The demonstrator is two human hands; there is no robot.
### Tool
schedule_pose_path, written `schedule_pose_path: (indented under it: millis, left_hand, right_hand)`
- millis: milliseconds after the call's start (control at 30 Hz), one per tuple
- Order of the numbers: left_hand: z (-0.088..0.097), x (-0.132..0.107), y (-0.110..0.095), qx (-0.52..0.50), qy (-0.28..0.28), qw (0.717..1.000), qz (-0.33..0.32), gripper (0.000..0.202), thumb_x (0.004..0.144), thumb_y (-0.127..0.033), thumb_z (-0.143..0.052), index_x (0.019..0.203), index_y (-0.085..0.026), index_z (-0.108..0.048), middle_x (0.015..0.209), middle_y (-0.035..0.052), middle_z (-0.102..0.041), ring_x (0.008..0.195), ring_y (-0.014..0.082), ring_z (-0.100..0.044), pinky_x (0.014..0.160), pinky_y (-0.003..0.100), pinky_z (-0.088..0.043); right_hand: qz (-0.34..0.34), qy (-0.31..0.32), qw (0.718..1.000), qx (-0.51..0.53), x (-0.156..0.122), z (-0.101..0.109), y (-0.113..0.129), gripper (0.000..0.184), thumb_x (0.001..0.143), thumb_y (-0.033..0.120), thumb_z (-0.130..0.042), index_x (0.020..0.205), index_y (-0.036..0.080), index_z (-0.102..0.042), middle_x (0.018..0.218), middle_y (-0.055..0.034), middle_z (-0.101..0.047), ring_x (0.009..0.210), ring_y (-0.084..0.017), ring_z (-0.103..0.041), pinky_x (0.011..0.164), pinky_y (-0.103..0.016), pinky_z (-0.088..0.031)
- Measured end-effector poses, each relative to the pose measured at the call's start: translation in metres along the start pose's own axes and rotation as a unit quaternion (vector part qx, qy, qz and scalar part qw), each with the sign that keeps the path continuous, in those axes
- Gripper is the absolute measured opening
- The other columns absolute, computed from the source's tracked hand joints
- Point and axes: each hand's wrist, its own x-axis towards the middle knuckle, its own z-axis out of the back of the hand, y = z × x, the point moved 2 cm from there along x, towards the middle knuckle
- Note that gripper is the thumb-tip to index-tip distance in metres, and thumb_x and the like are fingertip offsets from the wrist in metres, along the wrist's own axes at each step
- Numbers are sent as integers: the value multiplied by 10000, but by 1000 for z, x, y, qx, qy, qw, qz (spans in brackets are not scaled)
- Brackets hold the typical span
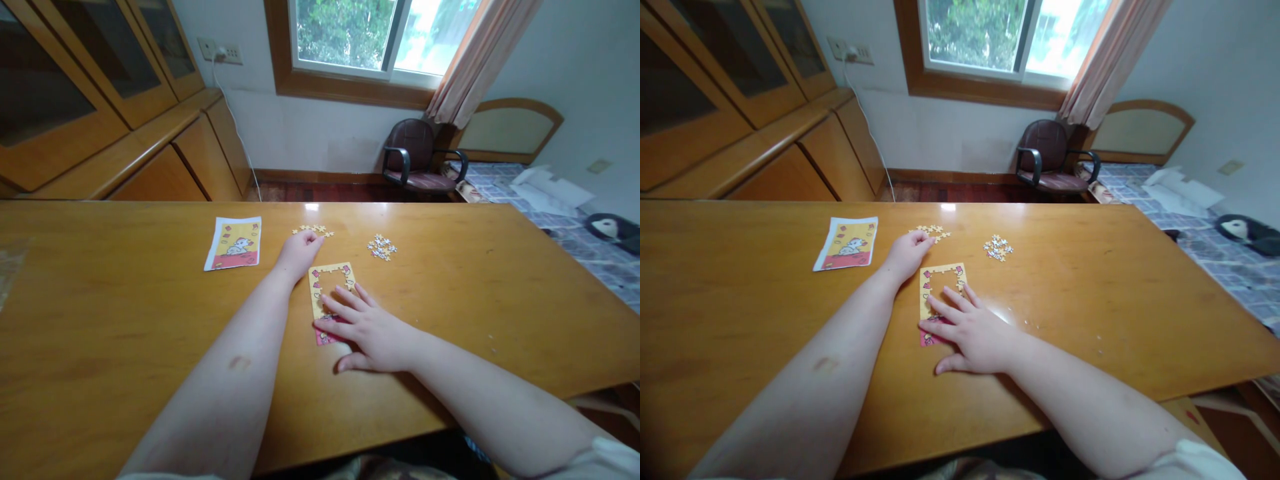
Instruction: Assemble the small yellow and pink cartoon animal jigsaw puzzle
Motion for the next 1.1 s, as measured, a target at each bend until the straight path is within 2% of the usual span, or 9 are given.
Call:
schedule_pose_path:
  millis: [267, 400, 500, 567, 667, 833, 933, 1000, 1100]
  left_hand:
    - [0, -1, -2, 0, -1, 1000, 6, 283, 799, -377, -530, 598, -191, -457, 539, -49, -415, 574, 127, -402, 572, 265, -293]
    - [-1, 0, 0, -1, 2, 1000, 4, 278, 799, -374, -527, 599, -188, -471, 547, -46, -420, 582, 128, -407, 576, 265, -292]
    - [0, 1, 2, 1, 1, 1000, 5, 278, 795, -384, -529, 603, -188, -480, 557, -45, -431, 588, 129, -416, 578, 265, -291]
    - [0, 1, 2, 3, 1, 1000, 6, 280, 792, -386, -531, 601, -189, -478, 558, -44, -434, 592, 131, -423, 580, 264, -292]
    - [1, 1, 2, 5, 1, 1000, 7, 277, 790, -389, -528, 604, -189, -482, 563, -39, -444, 600, 136, -433, 581, 264, -295]
    - [0, 0, 0, 2, 3, 1000, 11, 275, 787, -398, -521, 610, -191, -487, 571, -33, -455, 608, 142, -439, 584, 266, -301]
    - [1, 0, -1, 3, 3, 1000, 10, 270, 787, -387, -519, 604, -194, -472, 560, -36, -438, 602, 142, -434, 582, 265, -304]
    - [1, -1, -1, 1, 4, 1000, 10, 269, 786, -388, -522, 607, -195, -474, 555, -39, -429, 595, 140, -429, 582, 263, -305]
    - [1, 0, 0, 2, 3, 1000, 10, 280, 788, -399, -527, 605, -195, -472, 551, -42, -420, 588, 137, -422, 576, 261, -298]
  right_hand:
    - [22, -10, 1000, 0, 0, 2, 1, 747, 867, 638, -460, 1469, 211, -345, 1534, -87, -319, 1441, -315, -162, 1156, -567, -39]
    - [-91, -104, 990, -17, -4, 16, -19, 502, 917, 490, -484, 1336, 215, -524, 1434, -86, -480, 1347, -274, -370, 1151, -535, -146]
    - [-159, -147, 976, -10, -11, 25, -42, 335, 920, 381, -506, 1173, 202, -634, 1193, -90, -660, 1120, -228, -570, 1108, -501, -273]
    - [-200, -169, 965, -12, -17, 29, -58, 300, 918, 342, -494, 1113, 189, -661, 1131, -99, -679, 1053, -229, -597, 1029, -460, -387]
    - [-281, -225, 933, -20, -24, 29, -79, 362, 905, 361, -490, 1184, 176, -625, 1234, -129, -624, 1149, -265, -553, 1023, -457, -408]
    - [-385, -238, 891, -20, -21, 13, -105, 694, 874, 498, -497, 1444, 130, -353, 1540, -179, -264, 1426, -327, -224, 1151, -547, -181]
    - [-432, -244, 868, -8, -14, 2, -115, 790, 872, 577, -441, 1482, 113, -255, 1568, -197, -154, 1447, -341, -140, 1149, -557, -149]
    - [-445, -246, 861, -19, -10, 0, -120, 841, 860, 626, -423, 1488, 99, -234, 1573, -206, -117, 1450, -349, -111, 1151, -551, -133]
    - [-431, -217, 874, -52, -2, 5, -127, 881, 843, 659, -432, 1494, 101, -228, 1575, -206, -98, 1450, -352, -111, 1153, -551, -107]
